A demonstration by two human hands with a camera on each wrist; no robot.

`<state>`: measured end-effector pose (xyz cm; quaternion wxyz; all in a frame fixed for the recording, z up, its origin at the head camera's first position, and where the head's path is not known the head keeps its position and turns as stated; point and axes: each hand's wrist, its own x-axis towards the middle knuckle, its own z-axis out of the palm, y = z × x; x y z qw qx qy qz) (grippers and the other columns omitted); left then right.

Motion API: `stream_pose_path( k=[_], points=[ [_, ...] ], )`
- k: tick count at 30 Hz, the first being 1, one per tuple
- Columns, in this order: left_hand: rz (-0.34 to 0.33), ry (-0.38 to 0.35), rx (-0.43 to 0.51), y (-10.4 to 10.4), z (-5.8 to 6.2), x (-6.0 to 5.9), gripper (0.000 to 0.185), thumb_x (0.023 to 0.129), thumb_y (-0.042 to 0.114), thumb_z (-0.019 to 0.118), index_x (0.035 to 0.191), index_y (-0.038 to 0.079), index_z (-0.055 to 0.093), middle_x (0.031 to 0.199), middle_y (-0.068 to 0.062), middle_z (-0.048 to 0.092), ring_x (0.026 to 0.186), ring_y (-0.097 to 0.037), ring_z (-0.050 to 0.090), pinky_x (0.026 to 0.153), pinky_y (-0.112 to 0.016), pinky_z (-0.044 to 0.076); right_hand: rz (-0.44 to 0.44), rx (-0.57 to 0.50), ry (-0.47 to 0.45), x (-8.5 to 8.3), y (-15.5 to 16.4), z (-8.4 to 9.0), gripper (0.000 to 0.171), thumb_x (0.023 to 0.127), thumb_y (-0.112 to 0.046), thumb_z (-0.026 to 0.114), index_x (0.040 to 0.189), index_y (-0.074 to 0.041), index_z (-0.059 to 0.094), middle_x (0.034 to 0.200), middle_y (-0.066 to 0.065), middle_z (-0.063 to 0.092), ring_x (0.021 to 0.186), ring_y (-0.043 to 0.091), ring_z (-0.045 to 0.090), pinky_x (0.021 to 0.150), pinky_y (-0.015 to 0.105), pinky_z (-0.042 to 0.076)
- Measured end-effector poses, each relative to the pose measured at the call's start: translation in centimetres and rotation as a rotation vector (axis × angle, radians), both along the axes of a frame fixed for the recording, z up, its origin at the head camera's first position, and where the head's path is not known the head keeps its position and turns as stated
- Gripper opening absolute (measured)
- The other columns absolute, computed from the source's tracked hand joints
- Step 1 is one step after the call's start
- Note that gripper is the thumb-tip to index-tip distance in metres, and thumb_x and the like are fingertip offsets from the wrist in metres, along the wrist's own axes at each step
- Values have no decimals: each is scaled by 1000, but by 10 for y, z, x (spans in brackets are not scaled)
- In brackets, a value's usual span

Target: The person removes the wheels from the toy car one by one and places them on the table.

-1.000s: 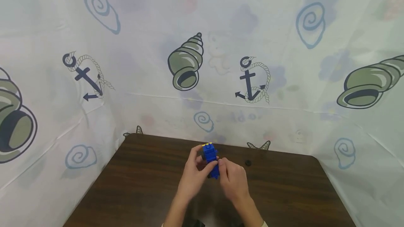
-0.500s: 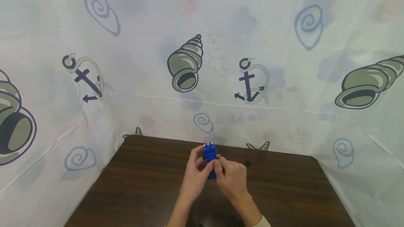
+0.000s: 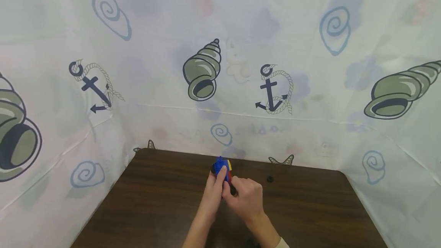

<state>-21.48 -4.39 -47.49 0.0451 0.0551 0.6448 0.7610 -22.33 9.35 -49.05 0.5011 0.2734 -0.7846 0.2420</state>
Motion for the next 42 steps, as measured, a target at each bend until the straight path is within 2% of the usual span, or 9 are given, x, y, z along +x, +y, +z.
stream_pose_path(
  k=[5, 11, 14, 18, 24, 28, 34, 37, 42],
  points=[
    [94, -22, -27, -1, -5, -3, 70, 111, 62, 47, 122, -6, 61, 88, -4, 63, 75, -16, 61, 66, -26, 51, -25, 42, -4, 1, -6, -5, 43, 104, -33, 51, 65, -19, 40, 50, -12, 31, 53, -4, 13, 52, 10, 8],
    [296, 124, -237, -1, -17, -8, 60, 113, 53, 48, 103, -2, 68, 79, -7, 67, 66, -16, 63, 60, -28, 54, -88, 106, -72, 1, -9, -18, 30, 93, -22, 57, 68, -18, 43, 51, -12, 31, 52, -5, 12, 51, 11, 7],
    [360, 160, -326, 0, -20, -10, 56, 114, 50, 48, 99, 0, 68, 79, -7, 69, 66, -15, 63, 61, -29, 55, -105, 134, -117, 0, -9, -25, 28, 93, -20, 57, 68, -17, 43, 51, -12, 31, 51, -6, 10, 50, 10, 7],
    [339, 153, -356, 0, -21, -12, 59, 115, 51, 44, 99, 0, 68, 79, -8, 69, 66, -15, 63, 61, -30, 54, -75, 116, -164, -1, -10, -30, 29, 94, -15, 55, 69, -16, 42, 51, -12, 32, 51, -8, 11, 49, 9, 8],
    [258, 75, -283, -5, -18, -15, 72, 115, 60, 33, 100, -2, 66, 81, -10, 66, 66, -20, 63, 63, -32, 56, 63, 35, -179, 4, -13, -19, 30, 94, -6, 54, 69, -16, 42, 52, -12, 34, 53, -10, 13, 48, 7, 10],
    [278, 71, -242, -7, -12, -14, 69, 115, 58, 37, 106, -2, 69, 84, -11, 69, 69, -20, 65, 68, -32, 58, 124, -12, -240, 7, -15, -10, 32, 97, -4, 54, 70, -17, 43, 53, -13, 34, 53, -12, 15, 47, 8, 11],
    [326, 76, -203, -11, -8, -13, 61, 115, 54, 41, 112, -2, 66, 89, -13, 69, 73, -20, 66, 68, -32, 58, 130, -111, -569, 12, -12, -5, 25, 111, -21, 54, 87, -21, 53, 61, -19, 37, 52, -9, 28, 48, 14, 26],
    [314, 67, -190, -12, -9, -16, 62, 115, 57, 40, 115, -1, 64, 92, -14, 69, 75, -21, 67, 69, -34, 58, 212, -207, -746, 11, -4, -5, 15, 115, -27, 52, 103, -22, 59, 66, -17, 44, 55, -3, 37, 51, 20, 35],
    [265, 28, -125, -18, -10, -16, 71, 113, 64, 36, 123, 0, 63, 92, -12, 73, 77, -23, 73, 70, -36, 62, 312, -381, -871, 7, 13, -17, 11, 111, -30, 63, 122, -28, 65, 72, -8, 50, 59, 2, 42, 54, 23, 41]
  ],
)
